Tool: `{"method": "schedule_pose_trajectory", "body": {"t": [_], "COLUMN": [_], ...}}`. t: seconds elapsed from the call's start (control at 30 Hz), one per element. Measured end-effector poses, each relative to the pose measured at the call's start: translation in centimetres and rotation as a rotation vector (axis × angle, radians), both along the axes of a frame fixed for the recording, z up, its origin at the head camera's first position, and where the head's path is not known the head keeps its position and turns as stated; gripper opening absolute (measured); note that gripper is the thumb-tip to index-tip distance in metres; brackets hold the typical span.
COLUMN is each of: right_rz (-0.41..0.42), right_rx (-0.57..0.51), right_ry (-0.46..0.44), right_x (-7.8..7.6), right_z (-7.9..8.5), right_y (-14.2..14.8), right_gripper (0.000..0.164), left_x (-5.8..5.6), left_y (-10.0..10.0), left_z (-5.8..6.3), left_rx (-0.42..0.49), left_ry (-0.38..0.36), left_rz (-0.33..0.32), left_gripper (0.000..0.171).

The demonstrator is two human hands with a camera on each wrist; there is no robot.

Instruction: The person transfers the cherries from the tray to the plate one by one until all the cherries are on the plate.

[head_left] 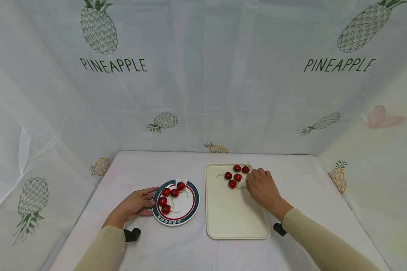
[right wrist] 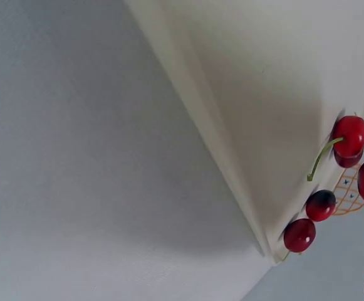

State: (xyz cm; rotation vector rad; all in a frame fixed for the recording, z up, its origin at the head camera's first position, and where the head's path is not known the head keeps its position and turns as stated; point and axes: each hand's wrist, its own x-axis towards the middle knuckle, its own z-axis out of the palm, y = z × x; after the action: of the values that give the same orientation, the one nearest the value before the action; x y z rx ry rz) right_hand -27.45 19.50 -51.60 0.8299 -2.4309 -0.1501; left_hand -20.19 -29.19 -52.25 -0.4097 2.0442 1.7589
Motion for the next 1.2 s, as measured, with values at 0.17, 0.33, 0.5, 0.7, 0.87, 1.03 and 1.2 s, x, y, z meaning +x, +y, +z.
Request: {"method": "schedule_pose_trajectory", "body": {"t": [0.17, 0.33, 0.5, 0.7, 0.87, 1.03, 1.2], "right_rz": [-0.005, 0.011, 0.019, 0.012, 0.038, 0.07, 0.076], "right_rx": [0.004, -0.004, 0.003, 0.01, 0.019, -0.001, -0.005], "right_ry": [-0.005, -0.012, -0.012, -0.055, -0.045, -0.015, -0.014], "right_x": [0.1, 0.2, 0.2, 0.3, 0.3, 0.3, 0.4], "right_z": [0.4, 0.7, 0.9, 1.3, 1.5, 1.5, 1.6], "right_y": [-0.6, -1.5, -2.5, -3.7, -4.7, -5.6, -6.5], "right_gripper": [0.023, 0.025, 0.026, 0.026, 0.025, 0.027, 0.022], "left_x": [0.0, 0.0, 0.0, 0.0, 0.0, 0.0, 0.0], "left_y": [0.0, 0.0, -0.1, -0.1, -0.1, 0.0, 0.0], "left_z": [0.1, 0.1, 0.1, 0.1, 0.2, 0.2, 0.1], "left_rx": [-0.003, -0.001, 0.01, 0.013, 0.01, 0.005, 0.001], "left_ry": [-0.001, -0.001, -0.006, -0.017, -0.012, -0.008, -0.006], "left_rz": [-0.002, -0.004, -0.007, -0.014, -0.009, 0.0, 0.008], "left_gripper": [0.064, 0.064, 0.064, 0.065, 0.065, 0.064, 0.063]}}
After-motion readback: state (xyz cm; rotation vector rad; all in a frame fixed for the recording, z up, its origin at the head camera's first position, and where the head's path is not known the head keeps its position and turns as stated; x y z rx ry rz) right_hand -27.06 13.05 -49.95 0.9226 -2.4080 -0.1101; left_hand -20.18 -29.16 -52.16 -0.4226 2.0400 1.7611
